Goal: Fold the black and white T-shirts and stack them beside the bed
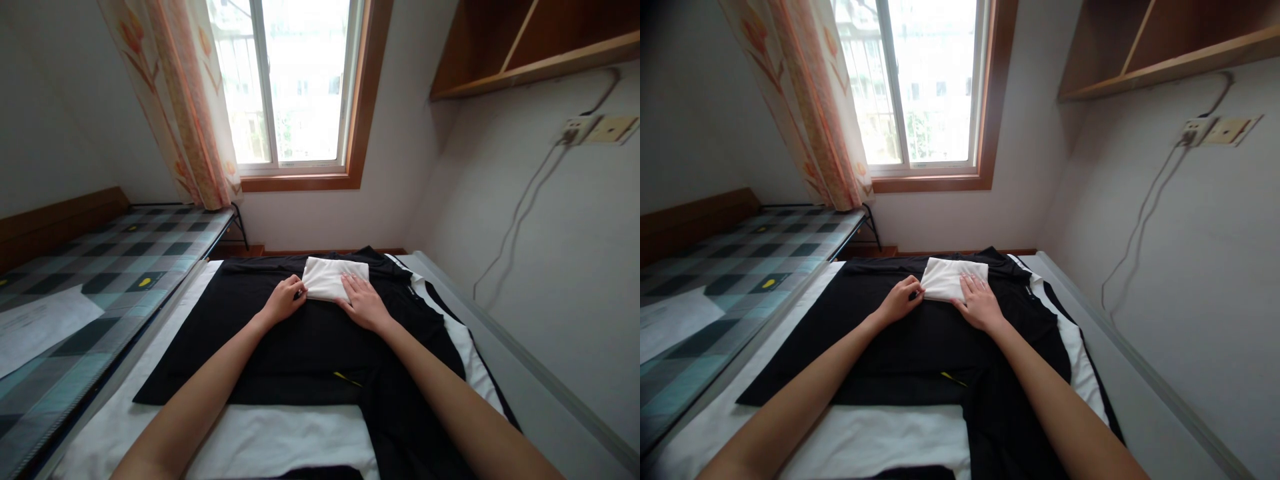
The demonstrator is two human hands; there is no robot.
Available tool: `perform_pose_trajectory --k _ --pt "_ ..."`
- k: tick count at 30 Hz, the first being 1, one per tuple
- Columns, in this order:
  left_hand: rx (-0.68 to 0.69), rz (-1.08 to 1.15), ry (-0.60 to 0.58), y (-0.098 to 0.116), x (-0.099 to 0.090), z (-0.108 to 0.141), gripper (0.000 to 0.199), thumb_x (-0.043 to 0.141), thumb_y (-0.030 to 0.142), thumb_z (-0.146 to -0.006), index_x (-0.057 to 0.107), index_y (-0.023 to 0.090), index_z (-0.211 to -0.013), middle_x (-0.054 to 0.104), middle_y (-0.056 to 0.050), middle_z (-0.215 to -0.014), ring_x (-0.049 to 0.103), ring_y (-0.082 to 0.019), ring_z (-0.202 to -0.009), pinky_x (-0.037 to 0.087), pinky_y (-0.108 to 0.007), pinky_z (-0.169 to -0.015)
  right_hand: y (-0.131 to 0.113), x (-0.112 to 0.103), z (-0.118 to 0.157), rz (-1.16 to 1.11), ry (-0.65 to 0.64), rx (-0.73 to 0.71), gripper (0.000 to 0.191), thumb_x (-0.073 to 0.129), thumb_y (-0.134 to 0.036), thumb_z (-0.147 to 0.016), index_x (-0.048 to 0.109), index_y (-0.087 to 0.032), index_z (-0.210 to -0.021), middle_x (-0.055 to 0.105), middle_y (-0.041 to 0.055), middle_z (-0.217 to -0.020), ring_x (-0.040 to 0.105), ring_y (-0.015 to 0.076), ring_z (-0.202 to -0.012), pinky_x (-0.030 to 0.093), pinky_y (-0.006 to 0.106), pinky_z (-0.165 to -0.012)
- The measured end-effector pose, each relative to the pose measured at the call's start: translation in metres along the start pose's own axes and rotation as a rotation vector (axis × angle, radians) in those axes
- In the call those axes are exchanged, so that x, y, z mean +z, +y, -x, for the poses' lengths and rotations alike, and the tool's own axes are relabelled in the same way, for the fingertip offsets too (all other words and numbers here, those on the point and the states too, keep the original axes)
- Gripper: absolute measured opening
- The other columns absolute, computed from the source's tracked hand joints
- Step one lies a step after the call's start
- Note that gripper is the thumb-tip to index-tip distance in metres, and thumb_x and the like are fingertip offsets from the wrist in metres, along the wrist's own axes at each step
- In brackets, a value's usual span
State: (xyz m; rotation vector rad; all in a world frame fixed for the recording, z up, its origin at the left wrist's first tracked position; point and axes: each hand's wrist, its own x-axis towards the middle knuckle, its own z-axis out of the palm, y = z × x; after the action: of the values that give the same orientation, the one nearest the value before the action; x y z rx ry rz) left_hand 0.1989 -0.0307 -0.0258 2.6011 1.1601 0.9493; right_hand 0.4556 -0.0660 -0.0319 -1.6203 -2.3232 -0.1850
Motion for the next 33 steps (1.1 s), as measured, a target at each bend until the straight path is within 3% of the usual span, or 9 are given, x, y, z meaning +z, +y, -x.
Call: perform_pose_trajectory --k 6,10,13,16,25,30,33 --pt "0.064 -0.111 0.036 0.002 -0.002 0.000 0.012 0.054 0.023 -0.089 0.065 0.020 -0.085 0.062 -0.004 -0.095 0.057 -0.017 -0.084 0.043 -0.032 -0.079 0.010 -0.006 0.004 -0.066 0.172 0.024 0.045 0.038 -0.040 -0.097 0.060 -0.015 -0.129 0.057 0.0137 -0.135 0.045 0.0287 -0.129 0.034 0.045 -0.106" --pt "0.151 -0.178 0.093 0.005 -0.002 0.001 0.015 0.052 0.022 -0.091 0.066 0.021 -0.097 0.062 -0.005 -0.099 0.055 -0.018 -0.088 0.042 -0.033 -0.083 -0.002 -0.016 0.006 -0.108 0.288 -0.133 0.033 0.045 -0.030 -0.095 0.066 -0.019 -0.118 0.065 0.0107 -0.121 0.051 0.0265 -0.117 0.035 0.044 -0.103" --pt "0.202 -0.206 0.067 0.006 -0.002 0.001 0.018 0.052 0.020 -0.090 0.066 0.023 -0.101 0.062 -0.004 -0.099 0.056 -0.018 -0.090 0.041 -0.034 -0.086 -0.010 -0.019 0.008 -0.134 0.257 -0.284 0.029 0.048 -0.027 -0.094 0.068 -0.021 -0.115 0.065 0.0094 -0.115 0.052 0.0254 -0.110 0.039 0.043 -0.099" --pt "0.211 -0.218 0.034 0.005 -0.001 0.001 0.017 0.055 0.019 -0.088 0.067 0.023 -0.098 0.063 -0.004 -0.098 0.056 -0.018 -0.089 0.040 -0.034 -0.085 -0.012 -0.017 0.008 -0.145 0.208 -0.316 0.028 0.050 -0.028 -0.093 0.070 -0.021 -0.113 0.064 0.0104 -0.114 0.052 0.0257 -0.107 0.042 0.042 -0.093" --pt "0.148 -0.174 0.001 0.005 0.000 0.002 0.016 0.055 0.019 -0.088 0.067 0.023 -0.098 0.062 -0.004 -0.099 0.055 -0.018 -0.088 0.042 -0.033 -0.081 -0.011 -0.014 0.008 -0.199 0.183 -0.250 0.027 0.052 -0.033 -0.093 0.071 -0.024 -0.111 0.063 0.0094 -0.112 0.055 0.0233 -0.100 0.041 0.039 -0.088" --pt "0.128 -0.150 0.001 0.005 0.000 0.002 0.017 0.052 0.021 -0.090 0.067 0.023 -0.098 0.061 -0.004 -0.098 0.056 -0.018 -0.088 0.042 -0.033 -0.081 -0.006 -0.010 0.008 -0.188 0.248 -0.028 0.032 0.046 -0.031 -0.096 0.073 -0.020 -0.082 0.065 0.0064 -0.086 0.058 0.0197 -0.084 0.037 0.036 -0.083" --pt "0.121 -0.129 0.002 0.004 0.001 0.001 0.018 0.050 0.022 -0.091 0.067 0.022 -0.098 0.061 -0.004 -0.098 0.056 -0.017 -0.087 0.043 -0.033 -0.081 -0.001 -0.007 0.006 -0.197 0.210 0.063 0.024 0.050 -0.028 -0.093 0.071 -0.020 -0.087 0.064 0.0056 -0.084 0.057 0.0202 -0.083 0.036 0.034 -0.079"
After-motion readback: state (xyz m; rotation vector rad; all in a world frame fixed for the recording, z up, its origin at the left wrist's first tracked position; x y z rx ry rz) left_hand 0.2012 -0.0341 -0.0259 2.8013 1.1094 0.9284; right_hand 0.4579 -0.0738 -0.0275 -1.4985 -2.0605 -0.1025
